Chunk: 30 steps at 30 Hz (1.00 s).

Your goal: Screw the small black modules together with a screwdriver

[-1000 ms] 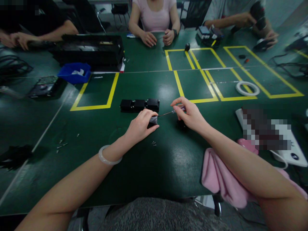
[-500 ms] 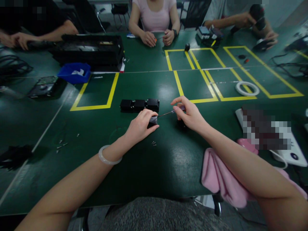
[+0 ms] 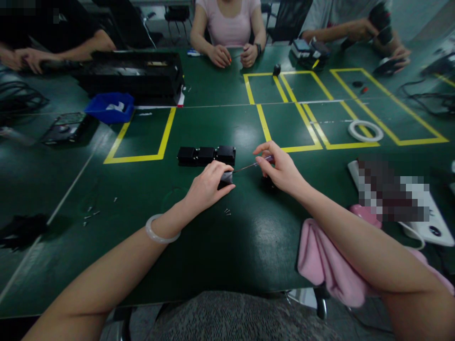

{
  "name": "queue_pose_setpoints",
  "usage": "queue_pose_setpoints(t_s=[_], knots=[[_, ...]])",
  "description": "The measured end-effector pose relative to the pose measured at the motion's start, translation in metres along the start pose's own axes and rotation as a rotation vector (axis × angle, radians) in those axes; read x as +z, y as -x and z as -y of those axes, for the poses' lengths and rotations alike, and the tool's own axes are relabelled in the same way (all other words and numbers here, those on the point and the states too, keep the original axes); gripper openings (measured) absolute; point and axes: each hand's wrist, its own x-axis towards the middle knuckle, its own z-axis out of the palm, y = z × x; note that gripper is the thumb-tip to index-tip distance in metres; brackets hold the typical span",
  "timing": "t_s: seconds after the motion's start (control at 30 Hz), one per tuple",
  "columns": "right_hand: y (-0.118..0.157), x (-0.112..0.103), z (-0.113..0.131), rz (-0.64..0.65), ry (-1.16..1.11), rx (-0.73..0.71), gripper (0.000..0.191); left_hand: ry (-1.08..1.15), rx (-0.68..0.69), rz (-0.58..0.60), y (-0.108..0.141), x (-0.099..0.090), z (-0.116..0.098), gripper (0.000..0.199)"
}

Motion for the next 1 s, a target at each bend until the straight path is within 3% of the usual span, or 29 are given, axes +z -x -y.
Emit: queue_pose_setpoints(t_s=[0.73, 1.0], knots=[[-0.0002, 0.0001, 0.0002, 0.054, -0.049, 0.063, 0.014, -0.006, 0.003, 0.000, 0.0003, 0.0002, -0.0001, 0.038], [-0.0008, -0.0009, -0.0014, 0.016, 0.002, -0.015, 0.008, -0.001, 0.001, 0.002, 0.0000, -0.0008, -0.0007, 0.038]])
